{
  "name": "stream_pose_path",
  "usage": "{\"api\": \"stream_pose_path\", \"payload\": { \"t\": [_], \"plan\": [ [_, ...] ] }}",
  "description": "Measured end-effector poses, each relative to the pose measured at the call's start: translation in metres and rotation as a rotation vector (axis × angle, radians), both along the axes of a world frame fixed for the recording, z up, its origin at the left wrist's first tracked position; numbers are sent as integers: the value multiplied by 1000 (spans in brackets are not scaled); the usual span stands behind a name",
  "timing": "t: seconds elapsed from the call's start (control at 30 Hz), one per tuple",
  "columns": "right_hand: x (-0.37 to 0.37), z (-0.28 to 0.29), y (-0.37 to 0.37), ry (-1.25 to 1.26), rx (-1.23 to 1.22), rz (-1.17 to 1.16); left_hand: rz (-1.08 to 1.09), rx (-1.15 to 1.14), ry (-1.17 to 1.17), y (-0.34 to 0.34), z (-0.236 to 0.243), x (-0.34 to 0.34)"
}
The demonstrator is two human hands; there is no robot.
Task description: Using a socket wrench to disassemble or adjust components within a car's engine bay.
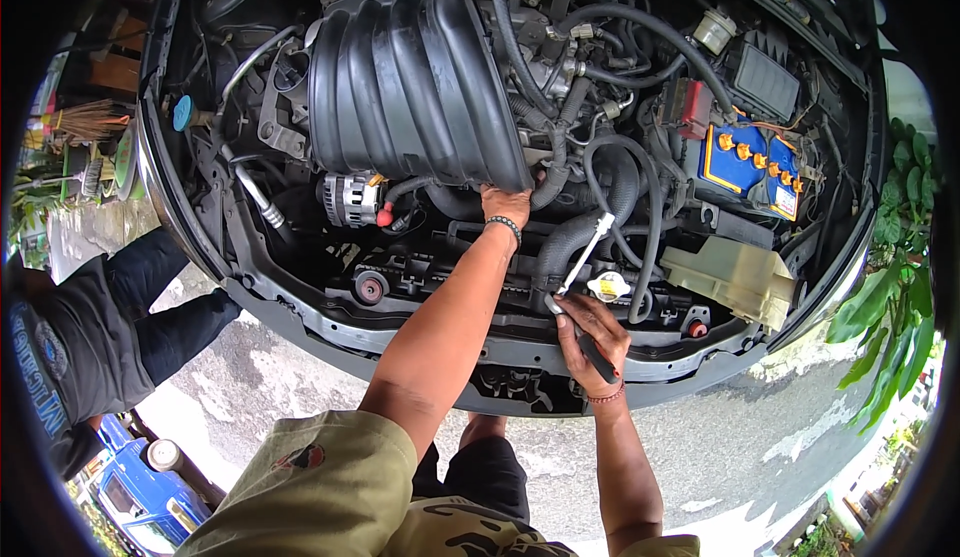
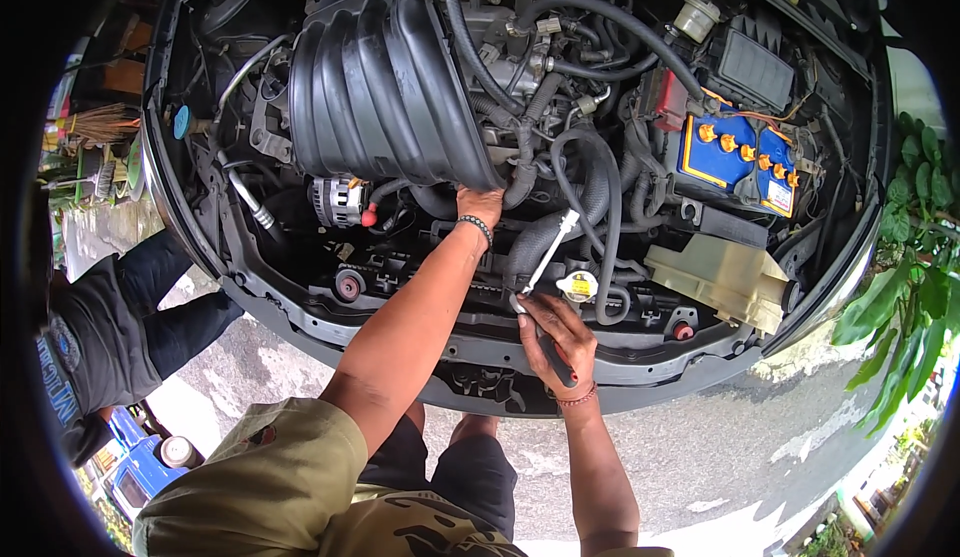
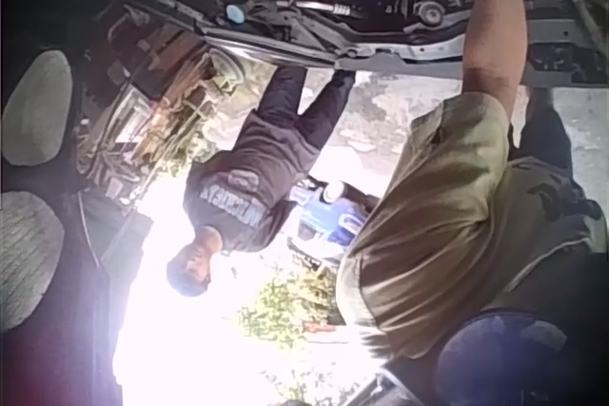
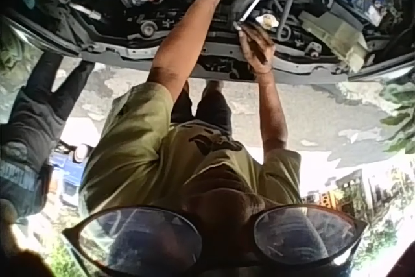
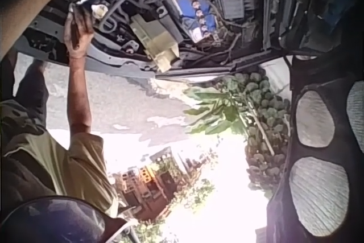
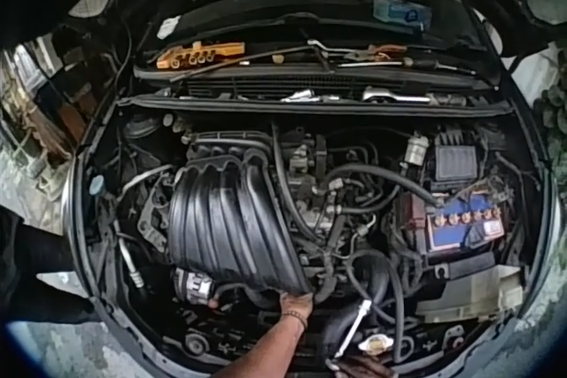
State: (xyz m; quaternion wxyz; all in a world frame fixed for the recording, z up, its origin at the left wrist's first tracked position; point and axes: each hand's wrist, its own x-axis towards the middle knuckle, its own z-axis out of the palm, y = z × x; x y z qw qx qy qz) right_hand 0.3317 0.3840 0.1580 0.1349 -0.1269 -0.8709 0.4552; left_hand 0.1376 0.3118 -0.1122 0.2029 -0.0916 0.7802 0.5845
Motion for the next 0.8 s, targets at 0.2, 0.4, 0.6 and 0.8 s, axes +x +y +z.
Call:
{"api": "stream_pose_path", "payload": {
  "t": [0.2,0.4,0.6,0.8],
  "plan": [
    [0,0,0,-2,-17,1,18,-100,-36,10,30,2],
    [-2,0,-2,10,-22,6,63,-291,185,17,-5,5],
    [-1,-1,-3,3,-8,1,-9,-267,-55,12,-3,4],
    [-2,-2,-4,23,6,-15,163,76,34,10,69,9]
  ]
}}
